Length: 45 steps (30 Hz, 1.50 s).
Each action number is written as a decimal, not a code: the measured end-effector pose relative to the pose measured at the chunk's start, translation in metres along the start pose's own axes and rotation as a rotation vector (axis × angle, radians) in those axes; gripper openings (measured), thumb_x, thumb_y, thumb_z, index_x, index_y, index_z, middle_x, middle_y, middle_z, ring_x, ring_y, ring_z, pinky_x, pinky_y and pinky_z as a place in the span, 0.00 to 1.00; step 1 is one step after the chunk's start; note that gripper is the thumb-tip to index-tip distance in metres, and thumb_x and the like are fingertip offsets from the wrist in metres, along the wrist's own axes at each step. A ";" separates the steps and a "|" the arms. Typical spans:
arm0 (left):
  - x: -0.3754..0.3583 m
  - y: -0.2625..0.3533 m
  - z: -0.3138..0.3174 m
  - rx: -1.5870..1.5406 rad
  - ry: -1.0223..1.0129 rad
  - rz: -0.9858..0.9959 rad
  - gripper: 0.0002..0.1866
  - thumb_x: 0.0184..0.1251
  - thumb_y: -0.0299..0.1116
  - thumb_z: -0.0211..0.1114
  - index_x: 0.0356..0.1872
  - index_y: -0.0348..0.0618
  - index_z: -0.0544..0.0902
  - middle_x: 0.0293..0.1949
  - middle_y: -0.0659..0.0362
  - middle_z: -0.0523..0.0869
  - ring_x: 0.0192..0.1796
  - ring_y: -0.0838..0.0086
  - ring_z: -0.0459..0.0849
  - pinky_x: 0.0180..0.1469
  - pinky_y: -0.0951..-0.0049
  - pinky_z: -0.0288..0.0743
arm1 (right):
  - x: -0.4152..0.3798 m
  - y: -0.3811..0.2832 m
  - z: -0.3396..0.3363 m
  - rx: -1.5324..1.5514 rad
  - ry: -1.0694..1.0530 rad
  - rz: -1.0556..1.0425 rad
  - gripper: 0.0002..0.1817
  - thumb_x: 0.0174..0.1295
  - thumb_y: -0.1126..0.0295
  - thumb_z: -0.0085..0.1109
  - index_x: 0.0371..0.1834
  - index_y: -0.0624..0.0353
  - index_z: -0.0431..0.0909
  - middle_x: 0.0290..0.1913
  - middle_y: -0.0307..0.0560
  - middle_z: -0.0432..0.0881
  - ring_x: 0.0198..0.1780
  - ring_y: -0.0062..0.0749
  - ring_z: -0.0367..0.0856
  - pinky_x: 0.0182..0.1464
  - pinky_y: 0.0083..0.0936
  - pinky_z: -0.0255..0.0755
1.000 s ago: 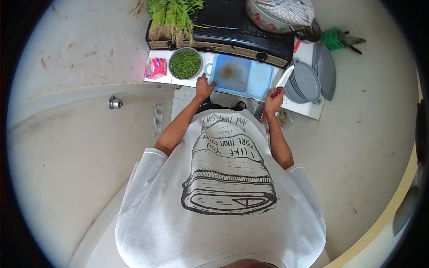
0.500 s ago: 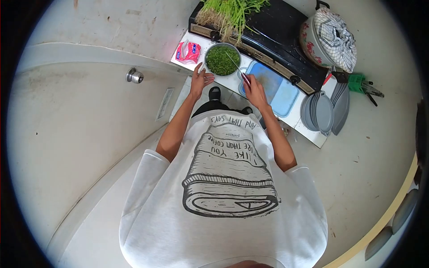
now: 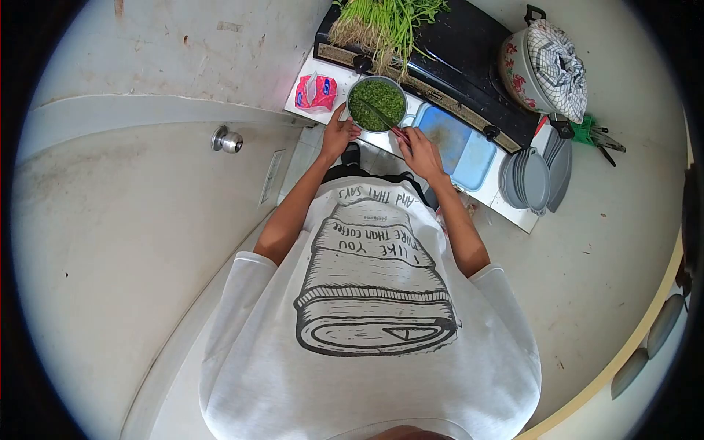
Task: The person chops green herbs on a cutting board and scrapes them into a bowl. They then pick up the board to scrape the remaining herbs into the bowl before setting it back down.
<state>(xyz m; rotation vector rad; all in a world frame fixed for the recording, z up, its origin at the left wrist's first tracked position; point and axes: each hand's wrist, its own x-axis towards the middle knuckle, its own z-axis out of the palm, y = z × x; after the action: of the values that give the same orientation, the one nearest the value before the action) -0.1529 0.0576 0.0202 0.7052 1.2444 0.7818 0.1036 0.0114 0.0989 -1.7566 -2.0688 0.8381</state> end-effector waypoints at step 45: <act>0.018 0.016 -0.016 0.194 0.006 0.144 0.30 0.82 0.32 0.62 0.81 0.51 0.66 0.33 0.54 0.89 0.36 0.78 0.88 0.34 0.75 0.80 | -0.012 -0.008 -0.024 -0.116 -0.038 0.027 0.14 0.68 0.60 0.63 0.52 0.54 0.82 0.46 0.52 0.82 0.43 0.56 0.86 0.45 0.49 0.81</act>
<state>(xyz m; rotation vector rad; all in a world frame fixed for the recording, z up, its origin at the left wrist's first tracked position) -0.1682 0.0819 0.0201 0.9594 1.2967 0.7867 0.1133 0.0051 0.1242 -1.8462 -2.1622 0.7786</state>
